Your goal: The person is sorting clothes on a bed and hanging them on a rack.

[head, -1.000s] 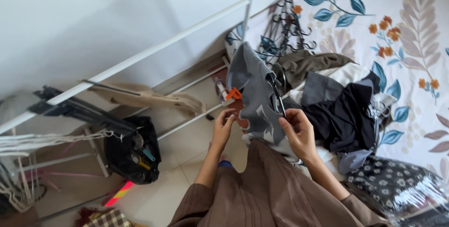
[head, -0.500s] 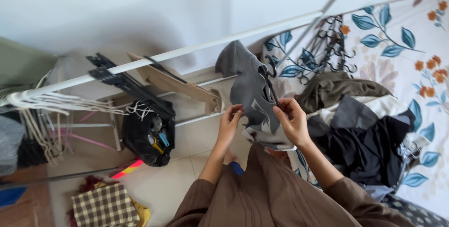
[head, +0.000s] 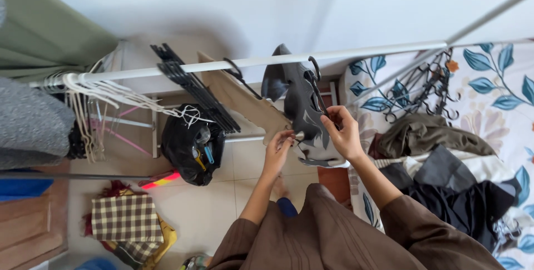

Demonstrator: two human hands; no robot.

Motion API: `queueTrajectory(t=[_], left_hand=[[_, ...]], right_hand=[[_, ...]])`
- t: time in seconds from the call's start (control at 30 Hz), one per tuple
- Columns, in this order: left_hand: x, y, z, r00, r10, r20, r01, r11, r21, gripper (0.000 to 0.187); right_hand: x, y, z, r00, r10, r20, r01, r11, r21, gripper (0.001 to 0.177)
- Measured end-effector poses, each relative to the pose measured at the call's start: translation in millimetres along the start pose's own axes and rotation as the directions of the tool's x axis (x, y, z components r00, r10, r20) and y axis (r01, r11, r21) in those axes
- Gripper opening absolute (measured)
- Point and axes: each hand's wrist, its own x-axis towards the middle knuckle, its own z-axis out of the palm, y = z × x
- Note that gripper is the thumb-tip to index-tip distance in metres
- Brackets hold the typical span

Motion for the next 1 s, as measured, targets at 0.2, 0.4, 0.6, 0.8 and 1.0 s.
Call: queueTrajectory(t=[0.2,0.4,0.6,0.8,1.0], left_hand=[[-2,-12,-22,0.998,0.011,-0.062,-0.013,1.000,-0.019,0.027],[-6,-14,-39,0.994,0.000,-0.110,-0.006,0.998,-0.059,0.028],[-12,-10,-46,0.992,-0.007,-0.123,-0.006,0.995,-0.104,0.027],[-19,6,-49,0.987,-0.040,-0.153,0.029,0.997,-0.078,0.027],[-17,1,-57,0.987,-0.054,-0.154,0.046,0.998,-0.052,0.029]], right_hand=[[19,9,27,0.998,0.047,0.033,-0.045,0.998,-0.038,0.020],[43,31,55,0.997,-0.032,0.068,0.031,0.999,0.016,0.020],[65,42,70,0.991,-0.058,0.117,0.070,0.992,-0.103,0.022],[68,47,81,0.989,-0.044,0.142,0.069,0.982,-0.176,0.021],[73,61,95,0.992,-0.012,0.127,0.030,0.989,-0.143,0.021]])
